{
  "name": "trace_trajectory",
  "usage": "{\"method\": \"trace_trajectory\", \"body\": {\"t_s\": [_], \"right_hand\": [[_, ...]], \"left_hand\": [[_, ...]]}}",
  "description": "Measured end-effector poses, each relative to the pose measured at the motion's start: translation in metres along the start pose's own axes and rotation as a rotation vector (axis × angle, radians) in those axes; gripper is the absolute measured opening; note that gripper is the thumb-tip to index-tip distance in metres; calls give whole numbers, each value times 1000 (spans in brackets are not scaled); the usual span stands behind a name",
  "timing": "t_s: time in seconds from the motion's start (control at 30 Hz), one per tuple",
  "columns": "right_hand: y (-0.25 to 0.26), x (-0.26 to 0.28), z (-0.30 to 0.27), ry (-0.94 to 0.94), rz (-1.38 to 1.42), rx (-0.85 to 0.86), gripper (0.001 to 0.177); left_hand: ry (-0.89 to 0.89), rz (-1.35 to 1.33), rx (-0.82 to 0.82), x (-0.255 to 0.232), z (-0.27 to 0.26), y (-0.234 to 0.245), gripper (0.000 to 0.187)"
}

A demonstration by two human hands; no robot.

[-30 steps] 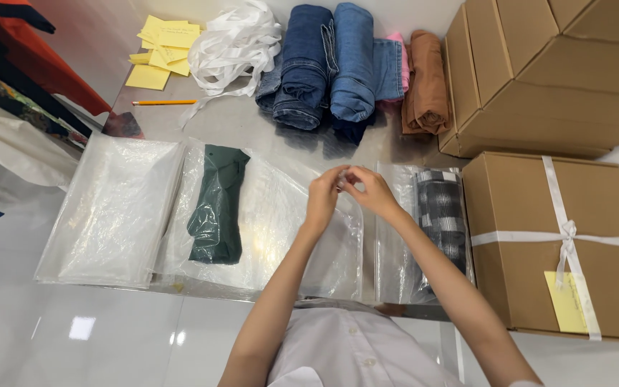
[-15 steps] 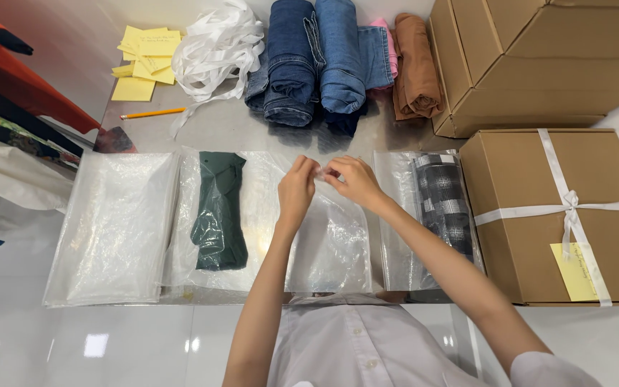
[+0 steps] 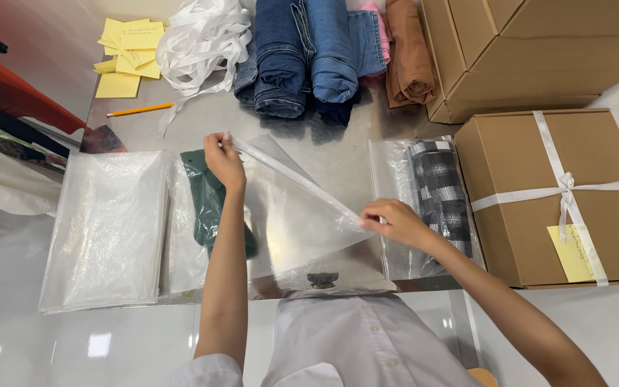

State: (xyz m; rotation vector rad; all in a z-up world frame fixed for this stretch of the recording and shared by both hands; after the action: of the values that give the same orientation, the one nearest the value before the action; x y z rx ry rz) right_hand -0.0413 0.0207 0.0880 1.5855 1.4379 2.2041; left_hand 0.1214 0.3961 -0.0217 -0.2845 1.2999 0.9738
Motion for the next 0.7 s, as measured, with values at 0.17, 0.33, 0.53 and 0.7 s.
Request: {"method": "trace_trajectory", "body": {"t_s": [0.17,0.33,0.53,0.7], "right_hand": [[-10,1,-16,-7,155,16,20],[-27,-9,-7,9,149,19,23],[-35,4,19,55,222,113,22],[-48,-26,41,-132,286,-65,32]], "left_hand": [[205,-198,-13,-6,-30,3,12],[590,-459,61,-50,-98,10,66],[785,-529,582,-53,-169,0,23],[625,-425,757,-43,-188,-5,12]]}}
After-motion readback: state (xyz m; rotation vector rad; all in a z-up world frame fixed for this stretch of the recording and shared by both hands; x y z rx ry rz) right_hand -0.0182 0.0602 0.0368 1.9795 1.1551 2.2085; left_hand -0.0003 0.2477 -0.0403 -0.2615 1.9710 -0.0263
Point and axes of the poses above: each hand's wrist, its own z-axis towards the middle knuckle, its own y-axis out of the back of the hand, x = y × z, the point moved 3 cm from there along z, towards the middle knuckle, and after that the axes turned 9 degrees about y, right-handed, at the moved point
